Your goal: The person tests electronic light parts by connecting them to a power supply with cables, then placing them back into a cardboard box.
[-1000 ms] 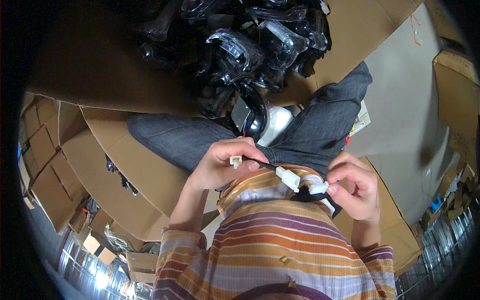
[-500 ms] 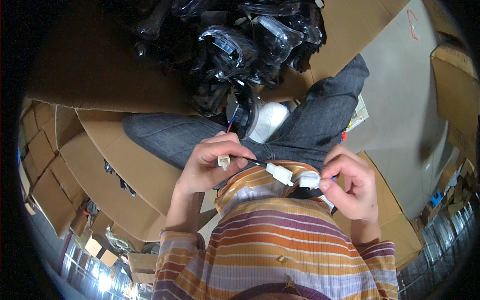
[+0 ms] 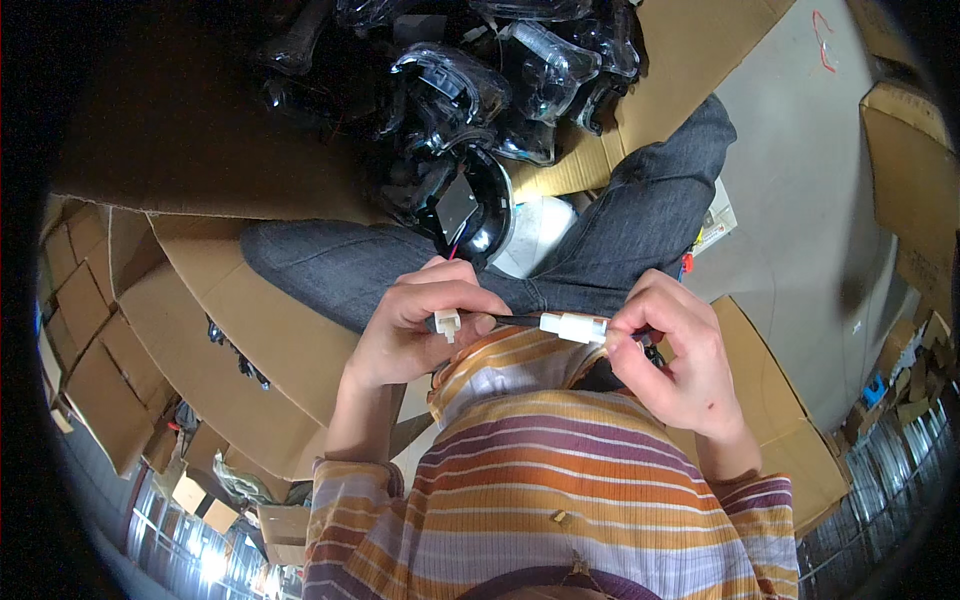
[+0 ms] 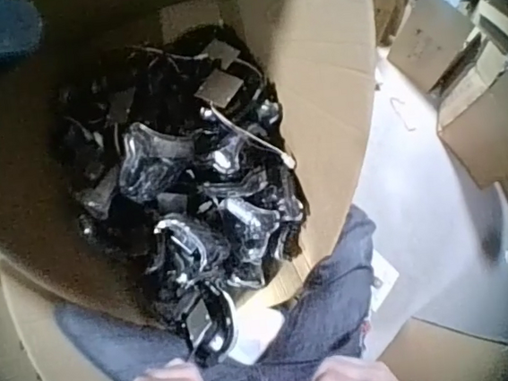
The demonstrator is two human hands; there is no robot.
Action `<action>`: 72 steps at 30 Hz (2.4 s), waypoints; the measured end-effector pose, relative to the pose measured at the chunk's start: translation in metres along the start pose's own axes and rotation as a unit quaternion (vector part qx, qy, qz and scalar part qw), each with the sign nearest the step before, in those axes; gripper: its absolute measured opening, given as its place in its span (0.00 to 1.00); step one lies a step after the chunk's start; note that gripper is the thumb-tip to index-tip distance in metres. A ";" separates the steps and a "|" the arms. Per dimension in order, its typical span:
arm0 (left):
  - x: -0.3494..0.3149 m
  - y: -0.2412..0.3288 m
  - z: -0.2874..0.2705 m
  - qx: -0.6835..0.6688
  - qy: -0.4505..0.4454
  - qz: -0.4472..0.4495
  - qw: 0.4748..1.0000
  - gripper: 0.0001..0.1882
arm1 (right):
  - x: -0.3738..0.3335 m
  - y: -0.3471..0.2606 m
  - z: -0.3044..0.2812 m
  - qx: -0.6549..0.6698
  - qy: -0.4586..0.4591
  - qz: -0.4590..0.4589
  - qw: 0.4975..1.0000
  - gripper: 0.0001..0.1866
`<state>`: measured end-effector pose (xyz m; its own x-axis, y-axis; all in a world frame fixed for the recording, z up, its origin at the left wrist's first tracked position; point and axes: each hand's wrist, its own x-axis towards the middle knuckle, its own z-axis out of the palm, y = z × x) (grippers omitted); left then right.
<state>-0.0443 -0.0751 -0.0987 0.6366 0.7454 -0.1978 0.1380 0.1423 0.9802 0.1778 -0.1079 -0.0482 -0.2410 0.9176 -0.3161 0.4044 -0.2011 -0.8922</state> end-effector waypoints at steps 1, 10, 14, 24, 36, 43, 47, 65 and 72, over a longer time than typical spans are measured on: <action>-0.001 -0.001 -0.001 -0.003 0.002 0.011 1.000 0.08 | 0.001 0.003 0.001 0.022 0.004 0.004 1.000 0.03; -0.097 0.071 -0.043 0.083 0.388 0.096 0.913 0.17 | -0.005 0.008 -0.016 0.128 0.050 0.040 0.990 0.01; -0.219 0.130 -0.121 0.224 0.668 0.109 0.701 0.13 | -0.008 0.018 -0.010 0.111 0.057 0.040 0.991 0.01; -0.171 0.060 -0.171 0.674 0.322 -0.282 0.602 0.21 | -0.006 0.027 -0.027 0.128 0.164 0.088 0.974 0.03; 0.136 0.212 -0.191 0.207 0.224 0.578 0.756 0.30 | -0.024 0.032 -0.010 0.105 0.172 0.086 0.976 0.03; 0.151 0.216 -0.193 0.707 0.428 0.285 0.485 0.19 | -0.024 0.043 0.002 0.066 0.156 0.106 0.980 0.02; 0.147 0.207 -0.204 0.722 0.439 0.264 0.465 0.19 | -0.029 0.062 0.028 -0.008 0.111 0.093 0.989 0.04; 0.208 0.072 -0.130 0.705 0.147 0.273 0.638 0.11 | -0.037 0.069 0.042 -0.002 0.007 0.063 0.998 0.07; 0.284 0.007 -0.118 0.780 0.036 0.227 0.583 0.10 | -0.035 0.078 0.030 0.054 0.039 0.118 0.991 0.07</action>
<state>0.0483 0.2146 -0.1462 0.8502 0.5094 0.1327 0.5251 -0.8027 -0.2827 0.1916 -0.1663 -0.1163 -0.0807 0.8639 -0.4972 0.3441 -0.4440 -0.8273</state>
